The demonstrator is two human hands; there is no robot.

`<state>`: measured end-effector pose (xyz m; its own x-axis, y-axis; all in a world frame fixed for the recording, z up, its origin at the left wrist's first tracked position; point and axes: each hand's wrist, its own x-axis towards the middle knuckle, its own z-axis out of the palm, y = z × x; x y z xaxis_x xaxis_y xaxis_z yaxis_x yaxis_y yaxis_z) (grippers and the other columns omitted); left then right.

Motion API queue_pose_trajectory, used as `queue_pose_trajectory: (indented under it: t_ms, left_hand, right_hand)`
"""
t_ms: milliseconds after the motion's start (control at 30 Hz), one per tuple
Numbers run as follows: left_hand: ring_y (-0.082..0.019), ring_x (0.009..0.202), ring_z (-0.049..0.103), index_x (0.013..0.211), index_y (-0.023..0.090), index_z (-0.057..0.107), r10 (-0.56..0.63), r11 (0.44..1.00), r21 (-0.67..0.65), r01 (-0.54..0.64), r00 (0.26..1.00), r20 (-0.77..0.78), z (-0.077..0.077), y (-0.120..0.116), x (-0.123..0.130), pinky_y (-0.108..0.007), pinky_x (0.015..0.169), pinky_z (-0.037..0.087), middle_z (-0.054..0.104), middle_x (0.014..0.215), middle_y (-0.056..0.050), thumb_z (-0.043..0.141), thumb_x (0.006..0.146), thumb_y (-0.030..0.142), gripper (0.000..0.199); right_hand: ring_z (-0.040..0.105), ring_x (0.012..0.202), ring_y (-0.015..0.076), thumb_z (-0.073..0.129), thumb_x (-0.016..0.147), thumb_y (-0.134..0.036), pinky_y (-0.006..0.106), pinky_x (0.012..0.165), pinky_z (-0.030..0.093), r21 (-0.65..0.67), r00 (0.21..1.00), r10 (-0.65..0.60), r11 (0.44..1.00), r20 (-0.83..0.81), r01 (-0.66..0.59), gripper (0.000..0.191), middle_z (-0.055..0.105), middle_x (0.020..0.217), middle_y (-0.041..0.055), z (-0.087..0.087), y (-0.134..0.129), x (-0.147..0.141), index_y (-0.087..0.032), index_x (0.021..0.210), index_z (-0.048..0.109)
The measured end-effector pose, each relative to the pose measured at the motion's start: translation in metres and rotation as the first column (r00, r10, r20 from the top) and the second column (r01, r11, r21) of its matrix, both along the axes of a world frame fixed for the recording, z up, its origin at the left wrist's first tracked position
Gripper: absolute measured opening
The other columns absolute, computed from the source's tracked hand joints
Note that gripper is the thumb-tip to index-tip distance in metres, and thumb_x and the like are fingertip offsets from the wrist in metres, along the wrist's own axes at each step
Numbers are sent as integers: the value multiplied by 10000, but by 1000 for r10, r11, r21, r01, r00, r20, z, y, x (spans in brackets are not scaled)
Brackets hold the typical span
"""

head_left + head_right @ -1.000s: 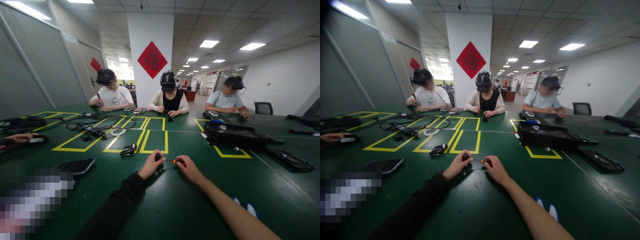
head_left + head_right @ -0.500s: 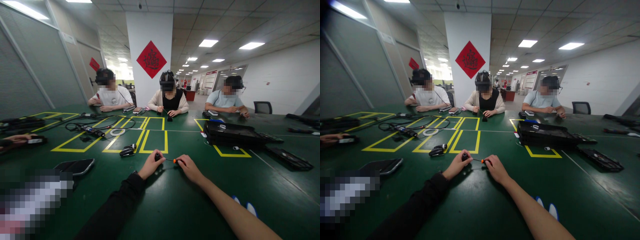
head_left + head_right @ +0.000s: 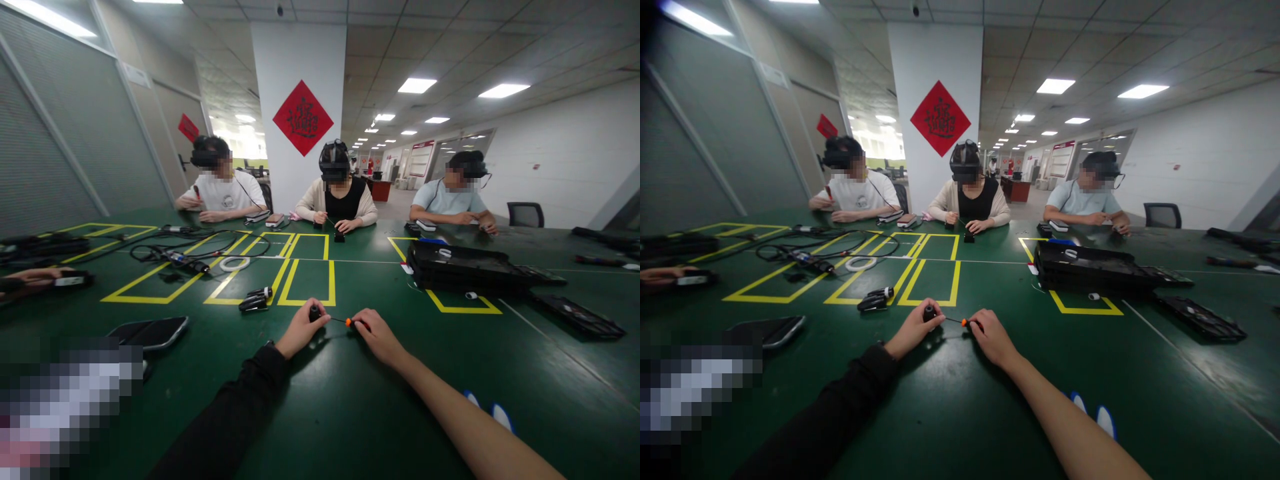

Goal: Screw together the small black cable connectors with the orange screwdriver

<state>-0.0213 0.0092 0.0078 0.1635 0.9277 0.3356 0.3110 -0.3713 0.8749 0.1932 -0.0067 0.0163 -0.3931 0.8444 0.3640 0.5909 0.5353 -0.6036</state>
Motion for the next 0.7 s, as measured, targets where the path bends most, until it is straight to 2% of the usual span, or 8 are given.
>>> queue_pose_trajectory:
  t_ms: [100, 200, 400, 600, 700]
  left_hand:
    - [-127, 719, 511, 795, 174, 502, 2, 1000, 1, -2, 1000, -2, 0, -1, 0, -262, 716, 397, 554, 760, 10, 571, 719, 318, 177]
    - [-131, 740, 513, 807, 175, 503, -14, 1000, 14, 14, 1000, -13, 1, -2, 0, -265, 732, 395, 558, 775, 6, 564, 726, 313, 171]
    - [-132, 738, 512, 812, 175, 502, -12, 1000, 13, 12, 1000, -7, 1, -1, 0, -267, 729, 395, 556, 775, 5, 568, 724, 307, 172]
    - [-131, 743, 512, 809, 176, 495, -15, 1000, 8, 15, 1000, -9, 2, -2, 0, -266, 733, 396, 553, 776, 7, 567, 723, 299, 166]
    - [-130, 741, 511, 813, 177, 495, -18, 1000, 8, 19, 1000, -9, 3, -3, 0, -266, 731, 399, 552, 778, 8, 566, 721, 289, 161]
  right_hand:
    - [487, 889, 169, 476, 813, -234, 314, 812, 384, 20, 1000, 1, 1000, -25, -1, 156, 561, 921, 46, -1, 0, 0, -189, 927, 573]
    - [486, 898, 171, 526, 779, -236, 315, 817, 386, 16, 999, -2, 1000, -39, 2, 190, 553, 948, 44, -2, 0, 1, -192, 961, 555]
    - [485, 906, 168, 399, 849, -214, 331, 844, 374, 5, 1000, -2, 1000, -22, 2, 201, 563, 911, 51, -2, 1, 2, -185, 914, 587]
    - [487, 895, 171, 521, 782, -226, 320, 817, 393, 6, 999, 1, 1000, -35, -1, 184, 555, 944, 47, 0, -1, 0, -189, 958, 554]
    - [488, 903, 170, 453, 826, -237, 327, 829, 387, -8, 1000, -8, 1000, -20, 8, 183, 560, 941, 54, -1, 0, 0, -188, 959, 570]
